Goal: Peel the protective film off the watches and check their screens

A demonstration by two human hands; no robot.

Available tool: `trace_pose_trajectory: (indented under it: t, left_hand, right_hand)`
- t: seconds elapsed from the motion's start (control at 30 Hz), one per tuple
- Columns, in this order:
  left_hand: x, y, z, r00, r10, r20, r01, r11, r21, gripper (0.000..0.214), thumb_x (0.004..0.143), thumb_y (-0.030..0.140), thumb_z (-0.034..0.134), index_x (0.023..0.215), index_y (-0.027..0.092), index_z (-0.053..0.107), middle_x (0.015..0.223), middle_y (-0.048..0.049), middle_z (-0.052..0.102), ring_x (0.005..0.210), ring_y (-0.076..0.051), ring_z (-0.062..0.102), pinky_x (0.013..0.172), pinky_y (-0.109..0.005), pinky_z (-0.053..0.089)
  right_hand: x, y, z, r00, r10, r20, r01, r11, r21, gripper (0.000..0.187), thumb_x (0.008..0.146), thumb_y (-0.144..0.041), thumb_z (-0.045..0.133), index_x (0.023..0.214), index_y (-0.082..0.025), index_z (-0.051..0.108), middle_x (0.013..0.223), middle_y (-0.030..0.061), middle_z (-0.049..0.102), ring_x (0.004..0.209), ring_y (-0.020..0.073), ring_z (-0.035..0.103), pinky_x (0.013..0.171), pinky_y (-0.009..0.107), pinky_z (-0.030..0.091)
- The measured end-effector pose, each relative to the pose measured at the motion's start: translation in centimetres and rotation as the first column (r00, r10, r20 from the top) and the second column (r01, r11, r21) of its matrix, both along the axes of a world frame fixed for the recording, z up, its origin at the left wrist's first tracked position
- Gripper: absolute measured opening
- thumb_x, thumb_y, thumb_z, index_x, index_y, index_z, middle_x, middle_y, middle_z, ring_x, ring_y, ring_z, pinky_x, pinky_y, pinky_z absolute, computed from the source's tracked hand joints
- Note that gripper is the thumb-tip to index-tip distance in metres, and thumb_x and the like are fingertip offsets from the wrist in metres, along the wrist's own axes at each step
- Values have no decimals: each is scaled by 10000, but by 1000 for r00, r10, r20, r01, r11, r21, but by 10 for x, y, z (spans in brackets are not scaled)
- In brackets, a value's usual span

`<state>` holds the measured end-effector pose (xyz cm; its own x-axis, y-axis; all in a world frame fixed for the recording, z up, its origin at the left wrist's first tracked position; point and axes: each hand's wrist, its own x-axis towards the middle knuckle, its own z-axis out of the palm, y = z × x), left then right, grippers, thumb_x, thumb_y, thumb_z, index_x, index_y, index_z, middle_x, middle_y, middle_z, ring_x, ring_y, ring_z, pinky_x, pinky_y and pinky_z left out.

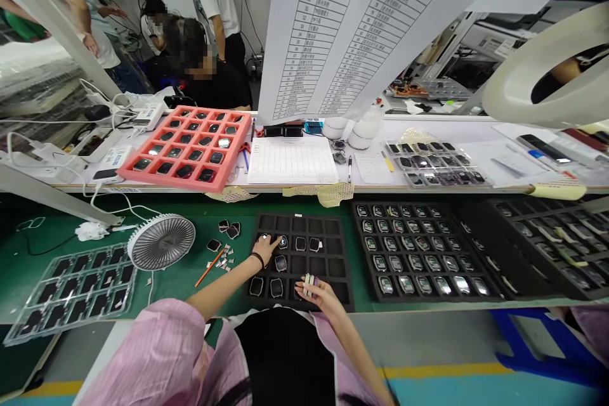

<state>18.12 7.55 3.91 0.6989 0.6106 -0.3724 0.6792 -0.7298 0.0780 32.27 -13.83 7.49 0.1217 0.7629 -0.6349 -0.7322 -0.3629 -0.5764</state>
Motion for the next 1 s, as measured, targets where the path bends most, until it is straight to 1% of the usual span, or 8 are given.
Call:
trace_pose_trajectory:
  t: [0.17,0.3,0.4,0.47,0.57,0.77,0.87,1.0]
  left_hand:
    - [6,-6,-1,1000,24,19,-23,999,-25,677,817,97,486,1425,356,340,1260,-141,471,1099,-342,487,854,-481,454]
    - [-2,-19,2,998,-9,69,15,996,-85,663,784,60,470,1383,341,420,1238,-145,488,1109,-361,482,838,-484,460]
    - [-6,-29,7,991,-17,134,35,991,-131,697,762,40,465,1400,314,400,1239,-148,505,1119,-355,484,861,-480,456]
    - [-3,-33,10,982,-5,188,36,986,-161,703,756,45,471,1418,262,371,1251,-155,507,1121,-343,493,908,-484,435]
    - [10,-42,13,961,27,277,34,977,-212,661,758,57,470,1400,178,374,1271,-159,504,1131,-310,510,980,-457,395]
    - [44,-67,7,908,108,406,30,947,-320,496,781,66,434,1268,162,445,1175,-103,552,1102,-214,552,967,-354,428]
    - [57,-74,3,892,146,429,18,935,-355,439,788,57,420,1214,154,459,1159,-109,545,1097,-210,553,955,-360,437]
    - [66,-81,1,887,157,435,23,925,-380,450,757,16,440,1183,155,467,1160,-122,535,1098,-233,546,947,-411,436]
  right_hand:
    - [2,-1,-2,1000,5,5,-5,1000,-6,366,569,-253,833,883,-125,695,910,127,744,928,302,700,908,437,512]
    - [1,-2,-3,1000,-8,4,8,1000,-6,363,551,-251,845,860,-130,699,891,121,750,901,297,708,916,445,510]
    - [-1,-2,-3,1000,-22,9,22,1000,1,356,544,-262,854,842,-142,701,874,111,754,897,298,708,929,460,501]
    - [0,-1,-2,999,-33,16,33,999,9,353,535,-267,860,827,-150,700,870,108,754,912,303,704,936,467,497]
    - [4,0,-1,998,-55,32,55,998,22,363,524,-285,865,823,-162,699,880,108,752,934,309,696,946,477,493]
    - [20,5,9,992,-107,68,104,993,50,411,530,-324,859,870,-153,702,900,108,745,943,308,693,966,471,485]
    - [26,8,16,989,-124,84,118,990,71,390,532,-324,859,851,-162,704,898,102,745,956,312,687,977,479,475]
    - [29,13,22,988,-114,102,103,989,104,364,547,-329,854,841,-167,711,889,107,742,965,327,681,959,491,482]
